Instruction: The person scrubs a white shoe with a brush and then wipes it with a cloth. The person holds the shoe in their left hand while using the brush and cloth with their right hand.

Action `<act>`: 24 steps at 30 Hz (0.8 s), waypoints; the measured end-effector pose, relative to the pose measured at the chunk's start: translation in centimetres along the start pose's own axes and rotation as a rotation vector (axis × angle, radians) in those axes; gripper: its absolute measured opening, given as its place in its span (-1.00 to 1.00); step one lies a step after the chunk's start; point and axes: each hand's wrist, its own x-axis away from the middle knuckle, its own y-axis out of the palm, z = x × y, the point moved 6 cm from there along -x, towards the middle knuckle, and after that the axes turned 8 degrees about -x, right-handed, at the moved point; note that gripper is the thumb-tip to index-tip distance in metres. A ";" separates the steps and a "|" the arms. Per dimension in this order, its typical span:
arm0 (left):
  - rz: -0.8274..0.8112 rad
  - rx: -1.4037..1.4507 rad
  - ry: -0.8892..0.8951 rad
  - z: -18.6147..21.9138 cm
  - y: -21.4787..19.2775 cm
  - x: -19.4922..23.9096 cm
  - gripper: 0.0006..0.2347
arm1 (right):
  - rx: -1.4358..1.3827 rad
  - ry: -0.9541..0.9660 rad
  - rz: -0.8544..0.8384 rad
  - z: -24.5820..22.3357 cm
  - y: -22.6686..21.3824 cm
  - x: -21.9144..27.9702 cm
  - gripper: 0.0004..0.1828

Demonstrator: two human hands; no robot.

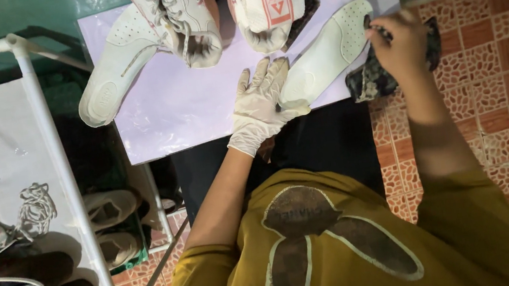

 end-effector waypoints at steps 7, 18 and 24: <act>-0.548 -0.132 -0.024 -0.5 1.5 -0.5 -0.09 | -0.128 0.502 -0.445 -5.0 -2.2 0.8 0.19; -0.542 -0.081 -0.075 -0.3 0.7 -0.5 -0.12 | -0.187 0.255 -0.531 -3.5 -3.2 2.5 -0.02; -0.499 -0.074 -0.079 0.1 0.1 -0.3 -0.15 | -0.083 0.186 -0.074 4.2 -1.9 5.8 -0.70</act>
